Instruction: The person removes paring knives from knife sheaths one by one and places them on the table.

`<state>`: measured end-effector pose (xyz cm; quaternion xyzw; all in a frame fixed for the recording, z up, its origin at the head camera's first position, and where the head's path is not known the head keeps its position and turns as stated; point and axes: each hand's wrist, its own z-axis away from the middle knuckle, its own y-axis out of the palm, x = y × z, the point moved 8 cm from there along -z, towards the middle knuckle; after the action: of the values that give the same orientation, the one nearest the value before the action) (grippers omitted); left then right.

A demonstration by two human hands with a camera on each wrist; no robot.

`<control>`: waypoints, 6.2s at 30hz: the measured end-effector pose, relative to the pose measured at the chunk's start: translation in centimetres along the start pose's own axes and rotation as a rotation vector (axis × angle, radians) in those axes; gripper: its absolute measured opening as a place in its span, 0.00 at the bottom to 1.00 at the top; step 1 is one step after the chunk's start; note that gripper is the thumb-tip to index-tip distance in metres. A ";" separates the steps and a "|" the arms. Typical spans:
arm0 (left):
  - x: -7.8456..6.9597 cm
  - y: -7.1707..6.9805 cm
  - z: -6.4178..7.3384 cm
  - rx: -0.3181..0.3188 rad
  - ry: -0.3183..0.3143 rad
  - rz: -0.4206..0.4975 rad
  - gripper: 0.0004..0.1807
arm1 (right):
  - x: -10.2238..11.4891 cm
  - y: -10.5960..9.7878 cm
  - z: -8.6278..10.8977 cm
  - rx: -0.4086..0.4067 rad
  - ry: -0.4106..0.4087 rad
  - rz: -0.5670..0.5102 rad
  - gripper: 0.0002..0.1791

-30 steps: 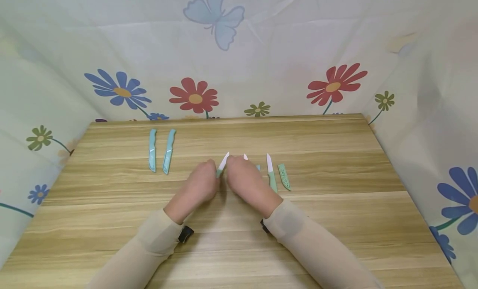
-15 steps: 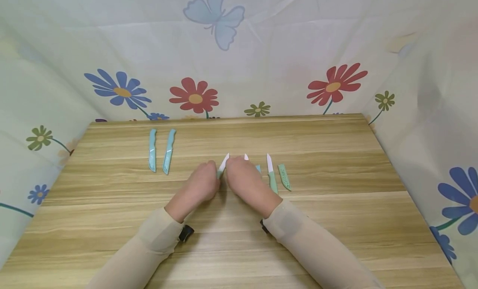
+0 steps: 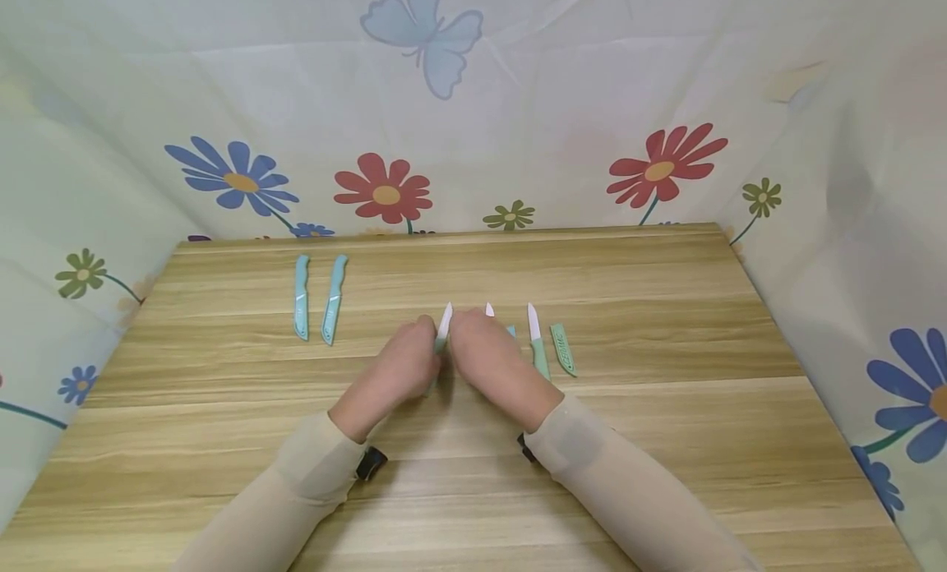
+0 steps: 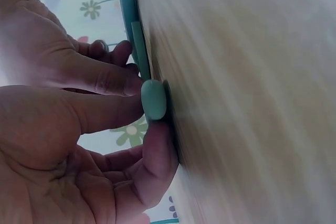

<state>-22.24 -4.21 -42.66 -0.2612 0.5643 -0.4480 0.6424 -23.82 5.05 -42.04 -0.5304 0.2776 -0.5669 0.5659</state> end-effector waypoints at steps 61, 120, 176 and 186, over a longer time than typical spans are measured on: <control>-0.6 -2.2 1.0 -0.102 0.073 -0.155 0.26 | -0.4 -2.3 2.1 -0.127 -0.101 0.000 0.16; 10.9 -12.9 -5.0 -0.295 -0.049 -0.310 0.26 | 2.4 -2.0 2.2 -0.278 -0.279 0.168 0.30; 14.7 -12.1 -10.8 -0.127 -0.342 -0.139 0.11 | 6.0 -1.6 -1.8 -0.204 -0.302 0.179 0.25; 14.3 -12.2 -10.9 -0.134 -0.342 -0.124 0.10 | 8.3 -0.1 -4.7 -0.119 -0.287 0.213 0.23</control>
<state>-36.63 -20.49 -41.89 -0.4099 0.4582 -0.3974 0.6812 -26.47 -4.02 -40.86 -0.6057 0.2818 -0.4049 0.6243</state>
